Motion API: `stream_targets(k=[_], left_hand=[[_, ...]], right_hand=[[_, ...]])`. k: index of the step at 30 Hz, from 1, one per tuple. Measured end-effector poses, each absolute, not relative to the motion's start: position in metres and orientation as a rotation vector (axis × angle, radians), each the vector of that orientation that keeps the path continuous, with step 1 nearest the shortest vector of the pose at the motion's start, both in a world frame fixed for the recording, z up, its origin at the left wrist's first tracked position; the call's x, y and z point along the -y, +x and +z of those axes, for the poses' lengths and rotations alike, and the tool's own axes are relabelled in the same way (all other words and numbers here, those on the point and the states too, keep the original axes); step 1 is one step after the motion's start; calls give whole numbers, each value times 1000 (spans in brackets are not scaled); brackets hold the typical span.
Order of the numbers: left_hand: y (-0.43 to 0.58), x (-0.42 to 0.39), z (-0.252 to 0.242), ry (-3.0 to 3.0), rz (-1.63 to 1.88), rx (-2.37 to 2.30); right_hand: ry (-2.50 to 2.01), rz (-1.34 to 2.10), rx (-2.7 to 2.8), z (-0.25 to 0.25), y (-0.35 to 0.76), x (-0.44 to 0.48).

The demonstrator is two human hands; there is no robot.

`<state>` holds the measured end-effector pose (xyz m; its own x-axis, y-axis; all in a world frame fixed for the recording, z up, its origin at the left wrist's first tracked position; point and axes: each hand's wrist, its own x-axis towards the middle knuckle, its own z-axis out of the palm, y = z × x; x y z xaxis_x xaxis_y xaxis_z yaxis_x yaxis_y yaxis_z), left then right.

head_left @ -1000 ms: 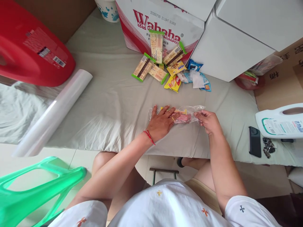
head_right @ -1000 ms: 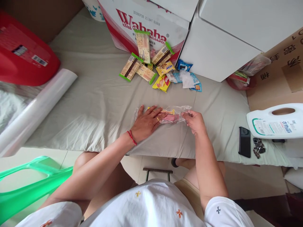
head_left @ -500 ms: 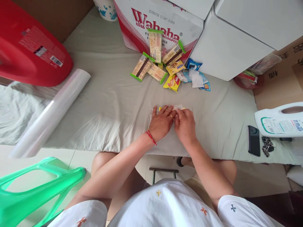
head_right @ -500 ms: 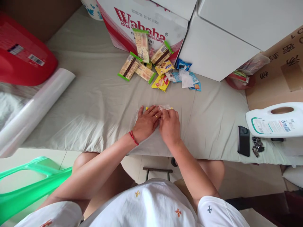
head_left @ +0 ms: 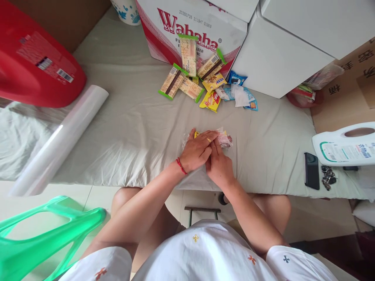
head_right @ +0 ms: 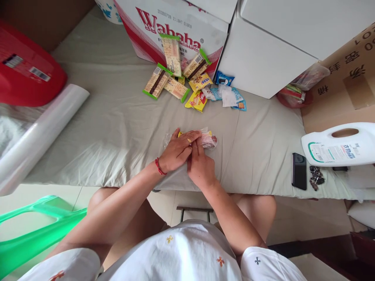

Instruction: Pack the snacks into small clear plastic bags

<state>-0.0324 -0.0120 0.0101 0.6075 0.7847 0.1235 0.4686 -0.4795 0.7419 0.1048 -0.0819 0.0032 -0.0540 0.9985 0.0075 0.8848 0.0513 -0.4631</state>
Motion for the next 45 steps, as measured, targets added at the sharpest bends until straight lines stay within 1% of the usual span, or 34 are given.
stream_targets(k=[2,4,6,9,10,11,14,16,21,29,32,34,38,40,43,45], left_hand=[[-30,8,8,2118,574,-1052],[-27,4,4,2135,555,-1090],[-24,2,-1,2176,535,-1106],[-21,3,-5,2210,530,-1125],[-20,3,-6,2209,533,-1132],[-20,4,-7,2207,533,-1137],[-20,4,-7,2206,529,-1144],[-20,4,-8,2213,526,-1140],[-19,4,-8,2225,521,-1153],[-18,6,-8,2255,518,-1152],[-19,7,-7,2268,499,-1156],[-19,7,-7,2274,498,-1159],[-18,7,-8,2285,502,-1159],[-18,7,-9,2285,506,-1164],[-18,6,-9,2281,504,-1175],[-17,6,-9,2279,494,-1181]], right_hand=[[-1731,686,1969,12,110,88],[-1604,851,1816,19,123,94],[-1643,810,1569,22,141,98],[-1800,507,1279,18,170,94],[-1834,464,1237,15,176,90],[-1860,476,1213,12,181,86],[-1896,653,1177,4,181,75],[-1888,673,1165,4,175,72],[-1830,435,1229,9,163,72],[-1770,397,1622,-7,134,79],[-1692,427,1709,-6,131,89],[-1635,425,1669,-3,137,97],[-1717,147,1489,-6,160,103],[-1782,96,1622,-12,165,101],[-1816,162,1987,-21,157,98],[-1848,158,2095,-24,145,99]])
